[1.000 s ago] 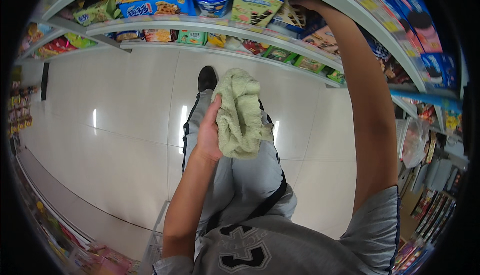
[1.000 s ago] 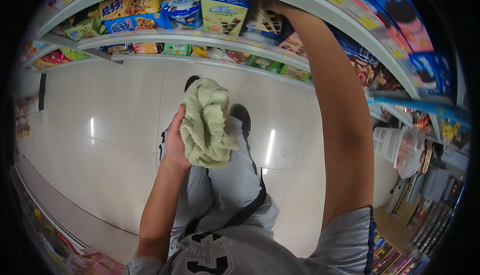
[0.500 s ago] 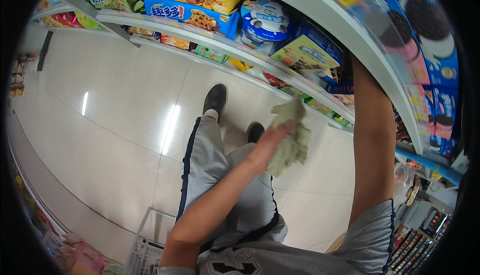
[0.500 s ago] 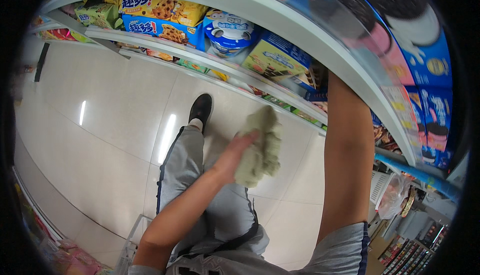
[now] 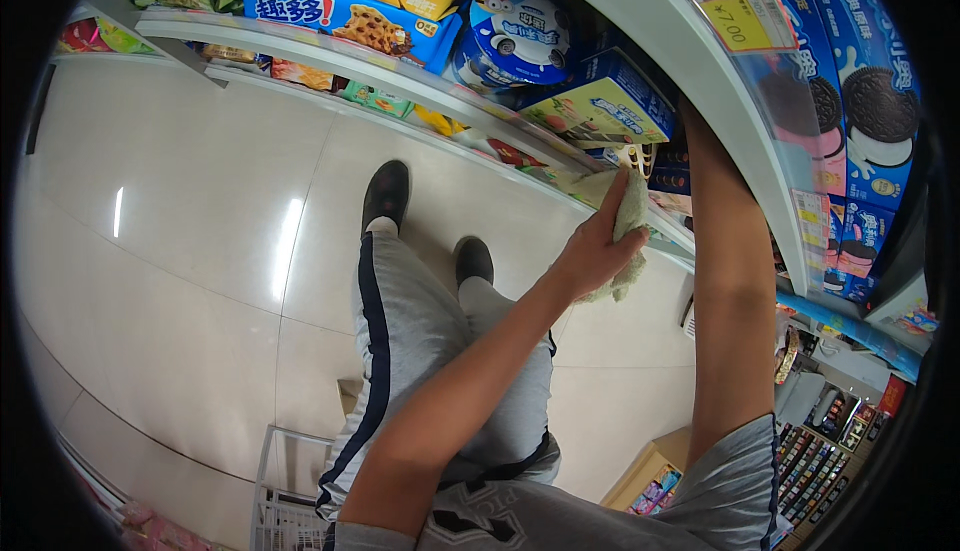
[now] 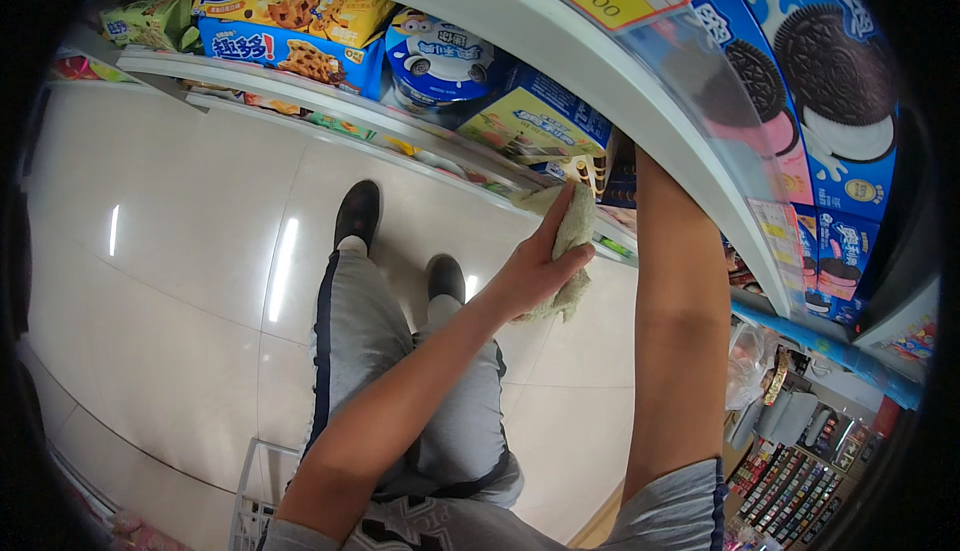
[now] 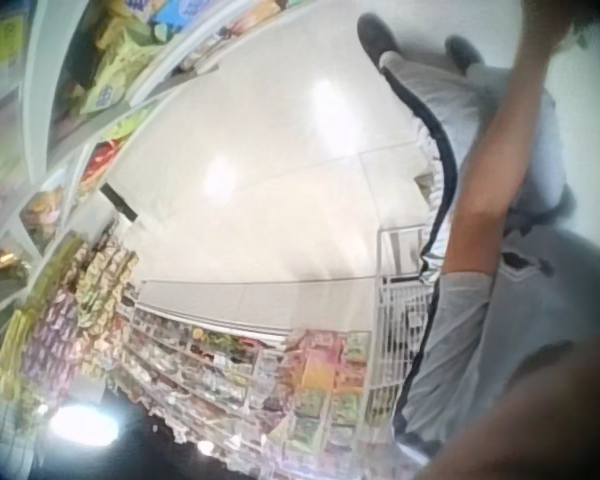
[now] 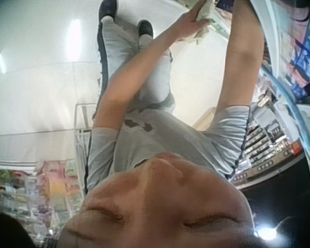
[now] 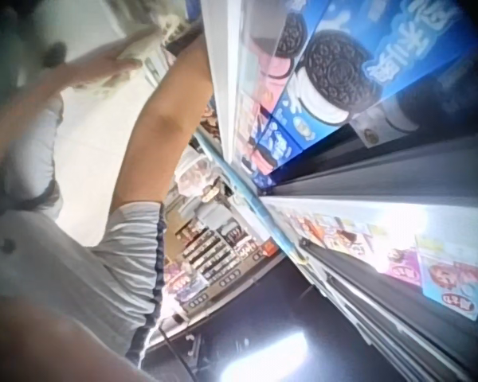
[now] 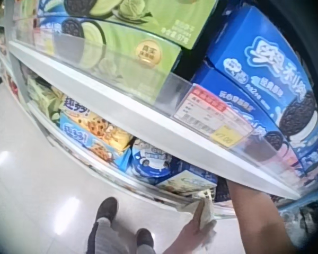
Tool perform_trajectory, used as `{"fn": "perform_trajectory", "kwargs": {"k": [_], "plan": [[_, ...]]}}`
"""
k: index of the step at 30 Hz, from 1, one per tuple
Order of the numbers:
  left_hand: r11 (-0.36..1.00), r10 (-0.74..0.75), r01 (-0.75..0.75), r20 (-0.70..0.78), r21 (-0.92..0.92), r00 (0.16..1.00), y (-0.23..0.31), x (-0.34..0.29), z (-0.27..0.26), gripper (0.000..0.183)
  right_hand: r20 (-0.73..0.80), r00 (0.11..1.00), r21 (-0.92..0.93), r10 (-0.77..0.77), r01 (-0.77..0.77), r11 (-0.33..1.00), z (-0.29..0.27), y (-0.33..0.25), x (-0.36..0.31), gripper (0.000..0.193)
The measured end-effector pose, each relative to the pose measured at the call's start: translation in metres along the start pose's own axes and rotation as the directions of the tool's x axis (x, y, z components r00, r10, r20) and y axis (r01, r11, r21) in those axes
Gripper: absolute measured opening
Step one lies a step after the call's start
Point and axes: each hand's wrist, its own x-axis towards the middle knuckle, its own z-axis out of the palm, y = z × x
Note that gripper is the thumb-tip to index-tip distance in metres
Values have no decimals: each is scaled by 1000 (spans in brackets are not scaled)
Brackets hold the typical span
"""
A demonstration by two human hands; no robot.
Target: The person wipes the front edges of a snack aisle shelf with a cloth, then repeatedly picks up individual snack packages, wipes them, and places them back. The person handles multiple snack boxes and bags one at a time while moving along the shelf.
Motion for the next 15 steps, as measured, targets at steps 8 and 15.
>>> {"fn": "perform_trajectory", "kwargs": {"k": [8,15], "plan": [[998,-48,49,-13,28,999,-3,5,6,77,5,1000,-8,-14,14,1000,-6,1,-2,44],[998,-43,45,-43,47,998,6,6,7,79,3,999,4,-45,45,999,-25,-3,-13,42]]}}
